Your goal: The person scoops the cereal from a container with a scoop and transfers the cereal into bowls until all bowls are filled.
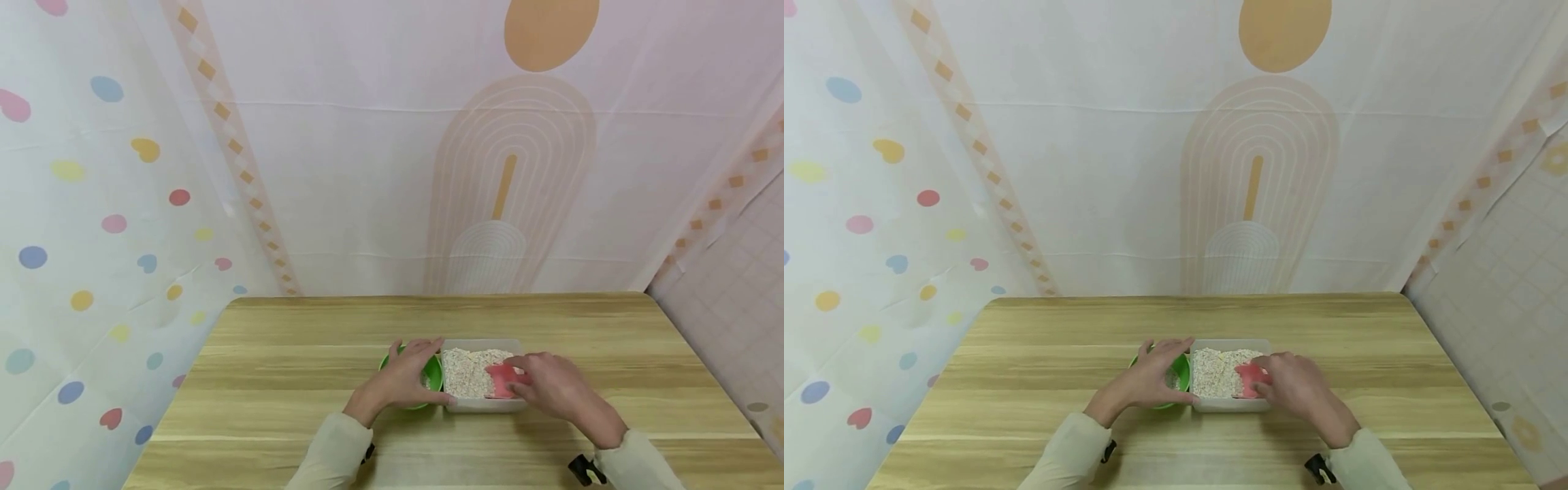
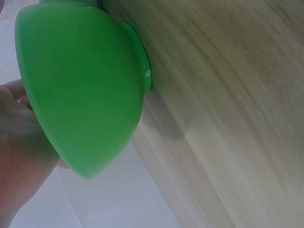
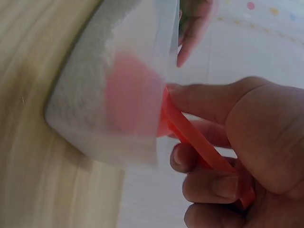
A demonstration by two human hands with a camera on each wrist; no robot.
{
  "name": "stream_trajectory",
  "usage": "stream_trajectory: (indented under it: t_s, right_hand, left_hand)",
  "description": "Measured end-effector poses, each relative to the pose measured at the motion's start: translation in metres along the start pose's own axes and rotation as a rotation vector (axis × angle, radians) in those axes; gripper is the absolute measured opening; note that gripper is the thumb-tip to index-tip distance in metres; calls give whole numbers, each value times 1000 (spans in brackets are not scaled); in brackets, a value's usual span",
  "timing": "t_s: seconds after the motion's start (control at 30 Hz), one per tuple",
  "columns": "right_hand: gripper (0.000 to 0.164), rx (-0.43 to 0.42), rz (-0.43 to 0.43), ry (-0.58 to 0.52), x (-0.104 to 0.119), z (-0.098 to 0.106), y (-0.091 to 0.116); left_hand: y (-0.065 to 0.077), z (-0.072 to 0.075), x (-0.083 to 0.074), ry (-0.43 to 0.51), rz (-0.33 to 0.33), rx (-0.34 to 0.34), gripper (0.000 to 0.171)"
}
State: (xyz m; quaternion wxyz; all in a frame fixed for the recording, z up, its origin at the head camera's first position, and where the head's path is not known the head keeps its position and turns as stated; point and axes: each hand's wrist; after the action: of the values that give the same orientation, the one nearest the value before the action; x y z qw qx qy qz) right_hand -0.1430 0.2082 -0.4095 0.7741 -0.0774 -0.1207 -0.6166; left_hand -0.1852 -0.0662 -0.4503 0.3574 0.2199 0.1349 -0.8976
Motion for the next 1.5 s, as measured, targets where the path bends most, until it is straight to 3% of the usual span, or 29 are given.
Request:
stream_trajectory:
  t_s: [0.23, 0.53, 0.87, 1.5]
  right_hand:
    - [33, -30, -74, -140, 1, -11, -2]
    - [32, -98, -98, -218, 7, -23, -7]
    - [34, -70, -134, -286, 0, -22, -4]
    - [34, -86, -66, -322, -5, -23, -5]
  left_hand:
    - [-1, 1, 0, 11, 1, 6, 108]
    - [-2, 3, -1, 41, 8, 12, 109]
    - [-4, 2, -3, 27, 7, 30, 108]
    - [-6, 2, -3, 39, 20, 45, 107]
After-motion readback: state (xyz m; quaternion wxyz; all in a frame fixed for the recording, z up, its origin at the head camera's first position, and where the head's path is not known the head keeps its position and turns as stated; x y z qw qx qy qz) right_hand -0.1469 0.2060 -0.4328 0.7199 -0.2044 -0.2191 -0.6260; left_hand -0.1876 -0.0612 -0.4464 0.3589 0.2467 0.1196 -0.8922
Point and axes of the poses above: each hand's wrist, its own y-axis away from the middle knuckle, its own z-axis out of the back of the hand, x = y × z, and after that the axes turned 10 degrees about -z, right-handed
